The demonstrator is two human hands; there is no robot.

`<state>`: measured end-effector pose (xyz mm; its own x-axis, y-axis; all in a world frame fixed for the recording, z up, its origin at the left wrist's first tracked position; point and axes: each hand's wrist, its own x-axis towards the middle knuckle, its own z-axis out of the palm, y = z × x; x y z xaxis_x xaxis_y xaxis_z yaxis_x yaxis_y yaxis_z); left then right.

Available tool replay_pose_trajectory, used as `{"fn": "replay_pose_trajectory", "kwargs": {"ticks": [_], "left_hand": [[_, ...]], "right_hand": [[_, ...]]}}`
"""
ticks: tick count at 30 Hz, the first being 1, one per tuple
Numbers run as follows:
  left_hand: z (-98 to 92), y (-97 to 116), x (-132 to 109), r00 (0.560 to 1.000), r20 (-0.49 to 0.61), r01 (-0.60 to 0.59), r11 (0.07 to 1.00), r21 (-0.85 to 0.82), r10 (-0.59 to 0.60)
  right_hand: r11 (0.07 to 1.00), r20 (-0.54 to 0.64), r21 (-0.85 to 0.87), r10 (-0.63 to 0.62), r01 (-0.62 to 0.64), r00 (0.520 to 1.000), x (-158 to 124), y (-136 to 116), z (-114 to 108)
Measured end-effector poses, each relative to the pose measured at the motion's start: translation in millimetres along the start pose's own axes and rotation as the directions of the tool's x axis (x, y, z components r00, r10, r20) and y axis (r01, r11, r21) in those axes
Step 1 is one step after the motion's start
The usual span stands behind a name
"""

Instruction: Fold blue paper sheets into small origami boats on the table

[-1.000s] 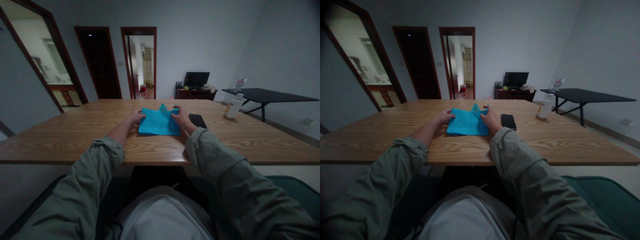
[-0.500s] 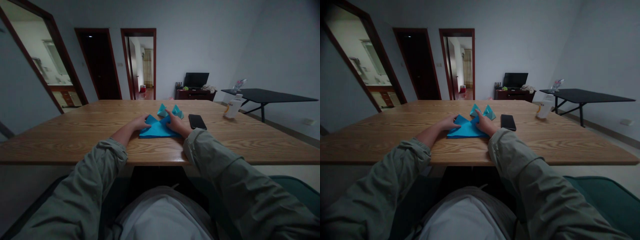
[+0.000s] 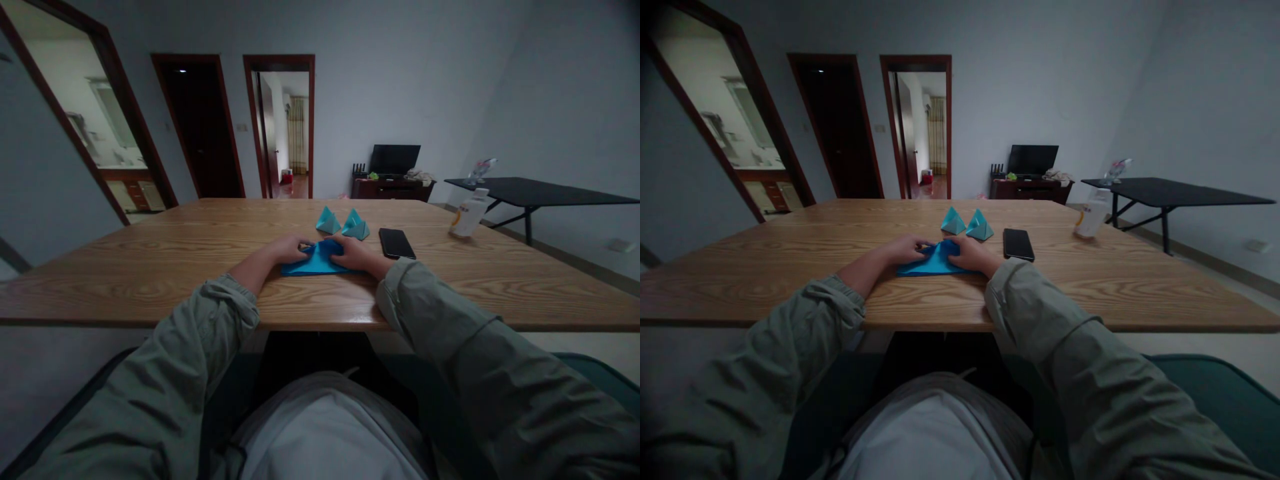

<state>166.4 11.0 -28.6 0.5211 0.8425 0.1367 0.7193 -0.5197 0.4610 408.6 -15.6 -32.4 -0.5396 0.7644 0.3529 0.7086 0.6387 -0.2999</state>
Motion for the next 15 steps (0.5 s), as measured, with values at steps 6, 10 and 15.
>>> {"fn": "replay_pose_trajectory", "kwargs": {"ticks": [6,10,15], "left_hand": [[-0.4,6.6,-1.2,0.992,0.061,-0.111,0.994,-0.011,0.111],[-2.1,12.7,-3.7,0.984,0.128,-0.123,0.992,0.01,0.121],[-3.3,15.3,-5.3,0.984,0.14,-0.107,0.994,-0.005,0.106]], "right_hand": [[0.996,0.13,0.076,-0.061,0.051,0.99,2.5,1.1,-0.6],[0.994,0.193,0.108,-0.05,0.029,0.98,3.4,1.8,-0.6],[0.993,0.213,0.111,-0.052,0.028,0.976,3.6,1.9,-1.6]]}}
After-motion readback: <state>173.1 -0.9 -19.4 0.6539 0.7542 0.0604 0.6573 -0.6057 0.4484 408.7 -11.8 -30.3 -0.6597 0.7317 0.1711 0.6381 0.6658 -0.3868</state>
